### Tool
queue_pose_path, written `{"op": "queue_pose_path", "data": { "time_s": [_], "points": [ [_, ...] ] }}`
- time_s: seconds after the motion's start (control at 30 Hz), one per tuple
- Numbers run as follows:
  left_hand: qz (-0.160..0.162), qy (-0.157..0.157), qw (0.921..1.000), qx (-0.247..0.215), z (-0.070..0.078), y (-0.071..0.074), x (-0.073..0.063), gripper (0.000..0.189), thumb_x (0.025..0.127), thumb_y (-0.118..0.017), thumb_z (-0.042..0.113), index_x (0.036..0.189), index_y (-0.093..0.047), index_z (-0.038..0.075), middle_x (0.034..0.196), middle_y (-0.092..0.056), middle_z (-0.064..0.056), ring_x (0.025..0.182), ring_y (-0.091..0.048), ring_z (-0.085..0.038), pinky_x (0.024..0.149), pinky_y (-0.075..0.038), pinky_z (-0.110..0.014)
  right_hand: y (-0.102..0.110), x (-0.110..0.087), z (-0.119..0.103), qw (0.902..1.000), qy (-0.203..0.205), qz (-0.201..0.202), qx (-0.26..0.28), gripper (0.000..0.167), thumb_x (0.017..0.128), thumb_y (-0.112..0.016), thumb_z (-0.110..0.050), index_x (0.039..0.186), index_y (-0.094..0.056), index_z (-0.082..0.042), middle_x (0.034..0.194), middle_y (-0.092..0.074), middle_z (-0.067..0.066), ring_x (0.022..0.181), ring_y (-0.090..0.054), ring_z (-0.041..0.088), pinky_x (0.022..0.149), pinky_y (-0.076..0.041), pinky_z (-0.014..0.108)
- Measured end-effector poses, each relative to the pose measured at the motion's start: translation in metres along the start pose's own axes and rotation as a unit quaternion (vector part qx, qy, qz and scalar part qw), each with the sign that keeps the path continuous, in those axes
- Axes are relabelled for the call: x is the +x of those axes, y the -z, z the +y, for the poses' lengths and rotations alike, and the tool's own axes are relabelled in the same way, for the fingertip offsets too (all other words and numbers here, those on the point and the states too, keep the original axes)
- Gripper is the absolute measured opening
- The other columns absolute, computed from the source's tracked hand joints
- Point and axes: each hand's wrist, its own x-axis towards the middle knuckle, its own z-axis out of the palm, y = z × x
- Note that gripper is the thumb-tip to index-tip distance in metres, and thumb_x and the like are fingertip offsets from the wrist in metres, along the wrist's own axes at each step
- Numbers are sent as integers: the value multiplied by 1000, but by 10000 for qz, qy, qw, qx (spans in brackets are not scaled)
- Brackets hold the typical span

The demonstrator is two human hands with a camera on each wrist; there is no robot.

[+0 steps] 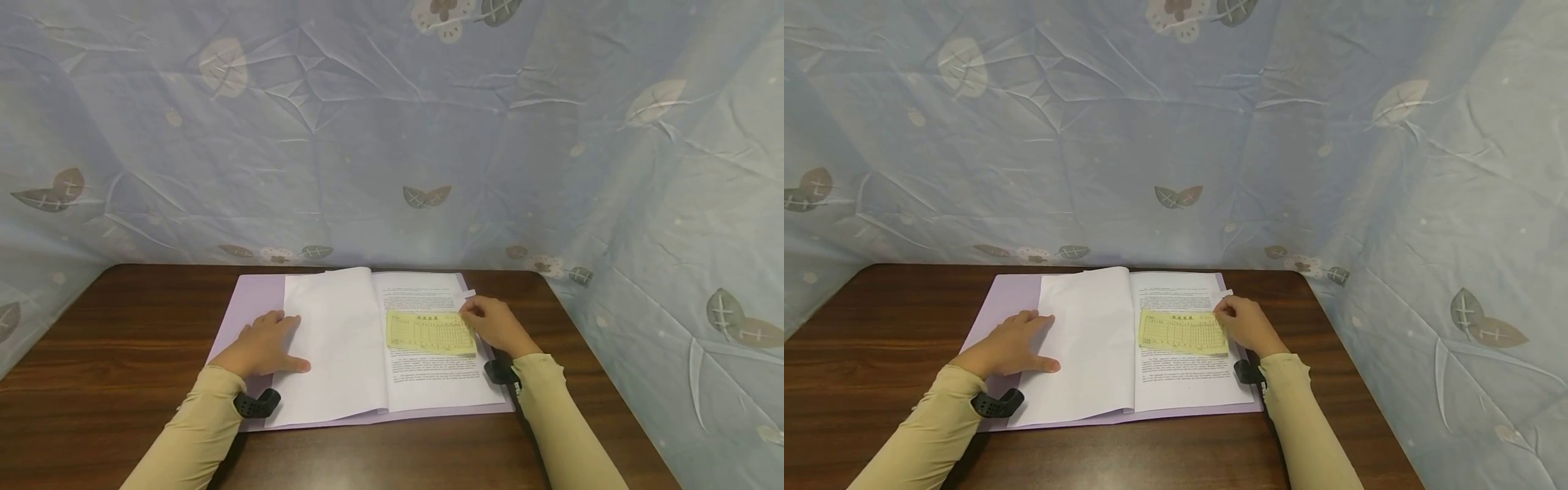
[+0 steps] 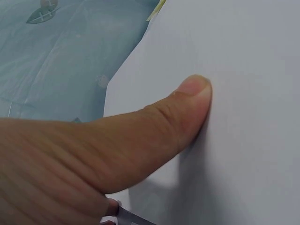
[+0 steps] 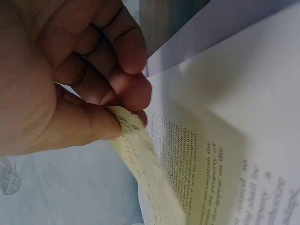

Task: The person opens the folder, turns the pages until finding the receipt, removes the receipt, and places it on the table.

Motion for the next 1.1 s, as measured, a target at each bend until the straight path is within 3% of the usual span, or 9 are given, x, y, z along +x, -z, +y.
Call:
{"op": "queue_pose_path", "data": {
  "time_s": [0.2, 0.6, 0.8, 0.93, 1.1],
  "points": [
    [-23, 6, 10000, 14, -2, 0, 1, 110, 74, -85, 62, 153, -43, -3, 154, -33, -41, 141, -31, -61, 111, -23, -78, 2, -1, -2, 9997, 27, 230, -38, 12, 103, -63, -19, 110, -72, -15, 111, -70, 6, 98, -57, 26, 85, -47, 42],
    [-30, 18, 10000, -40, -4, 1, 1, 110, 76, -85, 61, 154, -41, -3, 155, -33, -40, 143, -30, -61, 112, -22, -78, 4, -4, -6, 9971, 95, 695, 288, 15, 103, -62, -21, 111, -70, -12, 105, -70, 8, 87, -58, 24, 70, -48, 35],
    [-15, -57, 10000, -30, -2, 1, 0, 109, 75, -85, 60, 153, -42, -3, 154, -34, -41, 142, -31, -61, 110, -23, -79, 5, -7, -2, 9917, 180, 1253, 222, 15, 103, -63, -21, 111, -70, -10, 94, -67, 8, 70, -53, 20, 62, -45, 33],
    [-21, -30, 10000, -46, -1, 1, -1, 109, 76, -85, 59, 154, -42, -3, 154, -34, -41, 142, -31, -61, 111, -23, -79, 12, -7, 4, 9880, 410, 1487, 119, 13, 104, -63, -20, 109, -71, -10, 90, -67, 7, 65, -50, 18, 61, -43, 33],
    [-20, 6, 10000, -36, -1, 1, -1, 108, 77, -85, 58, 154, -41, -3, 154, -33, -41, 142, -30, -61, 111, -23, -79, 32, -9, 13, 9887, 517, 1399, -158, 15, 104, -62, -19, 109, -71, -8, 91, -69, 8, 67, -52, 19, 61, -44, 33]
  ]
}}
